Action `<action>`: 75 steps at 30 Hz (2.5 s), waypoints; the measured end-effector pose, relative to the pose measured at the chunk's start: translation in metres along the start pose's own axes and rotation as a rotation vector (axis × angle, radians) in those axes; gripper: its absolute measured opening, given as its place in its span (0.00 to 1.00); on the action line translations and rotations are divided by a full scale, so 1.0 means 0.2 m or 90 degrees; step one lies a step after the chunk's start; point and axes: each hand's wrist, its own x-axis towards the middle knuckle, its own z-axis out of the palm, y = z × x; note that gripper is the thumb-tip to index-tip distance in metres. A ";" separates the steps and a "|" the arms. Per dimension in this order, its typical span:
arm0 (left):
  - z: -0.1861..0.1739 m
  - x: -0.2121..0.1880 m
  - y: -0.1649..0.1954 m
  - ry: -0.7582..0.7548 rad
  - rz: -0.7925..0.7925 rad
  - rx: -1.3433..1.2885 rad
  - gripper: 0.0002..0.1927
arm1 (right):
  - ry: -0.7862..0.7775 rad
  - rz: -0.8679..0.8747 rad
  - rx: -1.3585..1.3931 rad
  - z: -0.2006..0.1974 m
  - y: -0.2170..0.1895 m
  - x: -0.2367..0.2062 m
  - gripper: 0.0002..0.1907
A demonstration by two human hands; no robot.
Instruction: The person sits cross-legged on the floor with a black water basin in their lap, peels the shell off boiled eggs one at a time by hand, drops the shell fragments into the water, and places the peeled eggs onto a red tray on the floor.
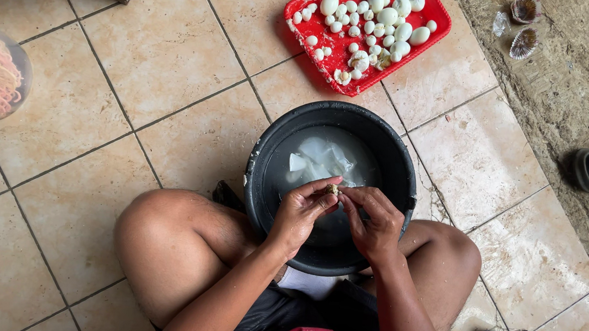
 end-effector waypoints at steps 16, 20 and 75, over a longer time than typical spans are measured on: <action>0.04 -0.04 0.03 0.023 0.036 0.198 0.20 | -0.048 0.047 0.046 -0.03 0.02 0.00 0.06; 0.05 -0.06 0.04 0.029 0.022 0.271 0.20 | -0.028 0.015 -0.008 -0.02 0.01 -0.01 0.06; 0.07 -0.04 0.00 0.031 0.157 0.238 0.15 | -0.002 0.197 0.151 -0.01 0.07 -0.04 0.03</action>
